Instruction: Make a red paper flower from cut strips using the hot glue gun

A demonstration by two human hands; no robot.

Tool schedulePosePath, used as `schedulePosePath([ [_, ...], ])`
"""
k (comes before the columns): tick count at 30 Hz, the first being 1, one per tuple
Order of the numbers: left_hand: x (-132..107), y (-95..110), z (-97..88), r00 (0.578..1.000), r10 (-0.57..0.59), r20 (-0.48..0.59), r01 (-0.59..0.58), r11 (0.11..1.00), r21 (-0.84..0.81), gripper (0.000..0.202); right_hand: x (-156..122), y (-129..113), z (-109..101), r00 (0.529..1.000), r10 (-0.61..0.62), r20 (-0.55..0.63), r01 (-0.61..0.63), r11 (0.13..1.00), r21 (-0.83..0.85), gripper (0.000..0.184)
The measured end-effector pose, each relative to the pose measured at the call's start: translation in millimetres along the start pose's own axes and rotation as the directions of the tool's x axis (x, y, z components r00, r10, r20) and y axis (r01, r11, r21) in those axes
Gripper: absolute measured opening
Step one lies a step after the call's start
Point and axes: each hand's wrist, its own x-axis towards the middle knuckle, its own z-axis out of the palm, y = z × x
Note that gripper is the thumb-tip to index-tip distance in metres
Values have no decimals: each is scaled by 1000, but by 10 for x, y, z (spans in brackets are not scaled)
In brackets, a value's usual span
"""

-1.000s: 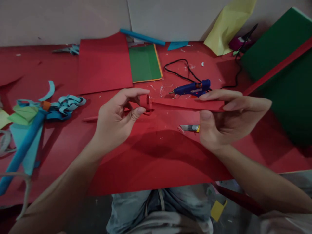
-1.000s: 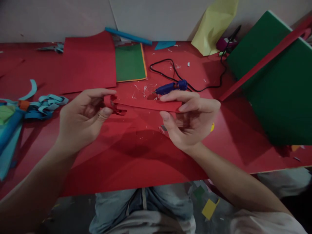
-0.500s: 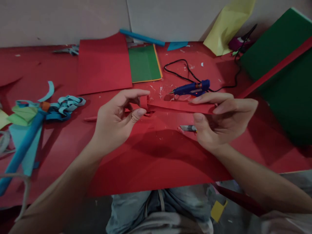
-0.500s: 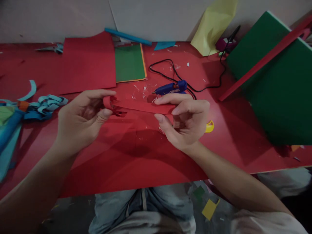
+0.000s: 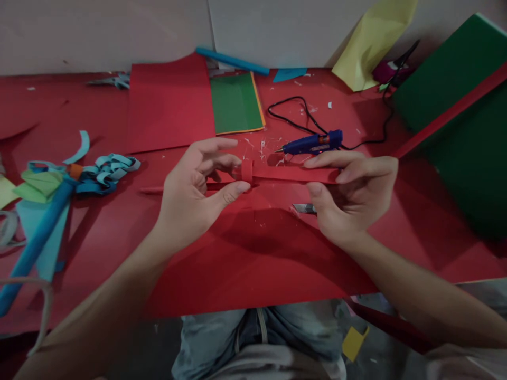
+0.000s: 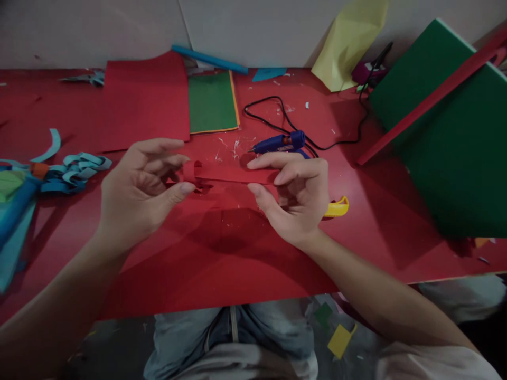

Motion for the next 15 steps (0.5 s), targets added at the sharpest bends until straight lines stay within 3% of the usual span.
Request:
schedulePosePath([
  [4,-14,80,40,996,-74,-49,73,997,-26,59,-48,-45,26,993,107,44,-108,994,3,28],
  [9,-10,157,50,981,-190,-30,187,979,-80,74,-121,-104,78,956,292,29,-293,955,48,27],
  [12,8,182,32,959,-278,-49,277,960,-38,70,-135,-115,96,948,316,39,-318,939,132,28],
  [15,22,208,21,927,-367,-76,367,930,-12,53,-134,-113,99,958,282,56,-287,942,174,31],
])
